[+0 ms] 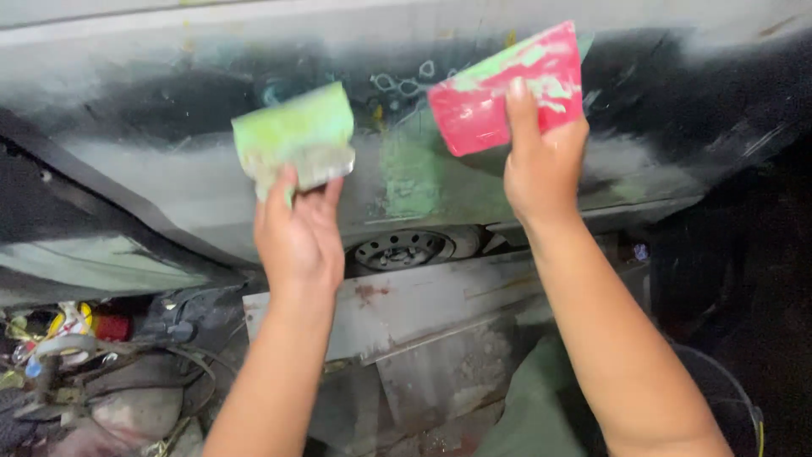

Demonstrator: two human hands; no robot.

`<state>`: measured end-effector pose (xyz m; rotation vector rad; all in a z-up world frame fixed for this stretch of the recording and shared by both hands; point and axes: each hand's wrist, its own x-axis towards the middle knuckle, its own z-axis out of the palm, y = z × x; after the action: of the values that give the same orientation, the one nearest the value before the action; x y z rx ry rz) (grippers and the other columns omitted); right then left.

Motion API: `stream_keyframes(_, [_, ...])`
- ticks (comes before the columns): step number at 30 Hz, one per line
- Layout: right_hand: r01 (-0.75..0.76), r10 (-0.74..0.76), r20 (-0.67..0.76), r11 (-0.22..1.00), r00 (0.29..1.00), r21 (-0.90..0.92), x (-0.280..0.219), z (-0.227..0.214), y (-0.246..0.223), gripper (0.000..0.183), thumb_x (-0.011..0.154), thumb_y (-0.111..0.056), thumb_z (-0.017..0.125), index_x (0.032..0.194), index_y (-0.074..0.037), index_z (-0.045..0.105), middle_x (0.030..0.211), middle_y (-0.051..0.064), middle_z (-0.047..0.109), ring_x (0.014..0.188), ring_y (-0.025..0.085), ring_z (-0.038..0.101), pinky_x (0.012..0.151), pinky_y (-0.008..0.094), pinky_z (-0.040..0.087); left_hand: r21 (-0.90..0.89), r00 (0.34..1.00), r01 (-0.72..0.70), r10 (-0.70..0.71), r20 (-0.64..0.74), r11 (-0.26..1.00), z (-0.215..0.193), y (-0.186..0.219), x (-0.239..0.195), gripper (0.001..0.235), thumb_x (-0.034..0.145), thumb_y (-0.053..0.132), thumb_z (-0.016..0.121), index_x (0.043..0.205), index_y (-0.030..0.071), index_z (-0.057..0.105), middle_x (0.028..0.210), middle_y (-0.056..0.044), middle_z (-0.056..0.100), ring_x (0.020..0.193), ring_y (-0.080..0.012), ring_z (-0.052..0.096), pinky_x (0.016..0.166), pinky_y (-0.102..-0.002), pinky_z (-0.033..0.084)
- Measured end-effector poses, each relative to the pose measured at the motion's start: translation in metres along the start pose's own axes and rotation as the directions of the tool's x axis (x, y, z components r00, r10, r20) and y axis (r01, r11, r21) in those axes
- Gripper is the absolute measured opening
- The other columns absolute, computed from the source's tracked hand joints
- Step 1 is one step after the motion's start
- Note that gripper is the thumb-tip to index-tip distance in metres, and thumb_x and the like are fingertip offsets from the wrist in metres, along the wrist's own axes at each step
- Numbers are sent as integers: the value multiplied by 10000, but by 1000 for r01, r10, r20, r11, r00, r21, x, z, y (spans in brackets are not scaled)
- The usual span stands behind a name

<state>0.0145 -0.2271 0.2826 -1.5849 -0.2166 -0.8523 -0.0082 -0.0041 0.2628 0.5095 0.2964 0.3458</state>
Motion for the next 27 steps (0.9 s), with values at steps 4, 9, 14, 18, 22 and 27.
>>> stream_keyframes(4, [269,-275,41,882,961,-388,-32,-3,65,396,898,8,689,1271,-75,583,1152,154,642,1154,342,652,1073,428,465,88,992,122,-120,-28,989,-61,-46,-11,433,1004,134,542,1424,40,491,1344,-135,564,1155,-297,632,1063,-467,573])
stream_keyframes(9, [611,-479,380,643,791,-461,-83,5,152,396,797,48,733,1147,-133,774,1026,52,685,907,297,678,815,423,553,-15,892,348,-337,-300,937,-197,-149,27,511,1001,63,536,1468,-21,346,1297,-236,509,1209,-454,608,1116,-590,485])
stream_keyframes(14, [650,-568,332,565,753,-508,-83,43,180,357,868,-5,702,1171,-169,793,1060,40,697,941,264,664,842,396,541,-4,842,389,-357,-405,921,-252,-169,24,468,996,66,541,1413,-40,357,1294,-282,550,1188,-451,632,1105,-597,496])
stream_keyframes(18, [664,-546,383,554,745,-502,-104,44,209,333,895,-31,676,1168,-187,788,1091,19,701,969,269,627,850,398,481,8,847,388,-353,-397,922,-260,-167,31,390,998,84,551,1359,-4,432,1207,-213,595,1139,-416,668,1068,-574,525])
stream_keyframes(22, [636,-507,387,568,770,-522,-127,39,236,382,881,-52,678,1206,-226,779,1107,-19,698,1003,241,599,867,375,461,34,857,372,-329,-396,928,-250,-139,24,403,994,85,545,1368,-12,431,1192,-194,579,1145,-385,664,1066,-547,535])
stream_keyframes(27, [607,-353,504,578,789,-545,-156,34,256,490,828,-16,710,1274,-218,712,1197,-49,676,947,273,546,841,419,449,16,809,301,-246,-534,954,-252,-116,18,390,965,42,536,1355,56,536,1269,-232,674,1143,-364,681,983,-477,573])
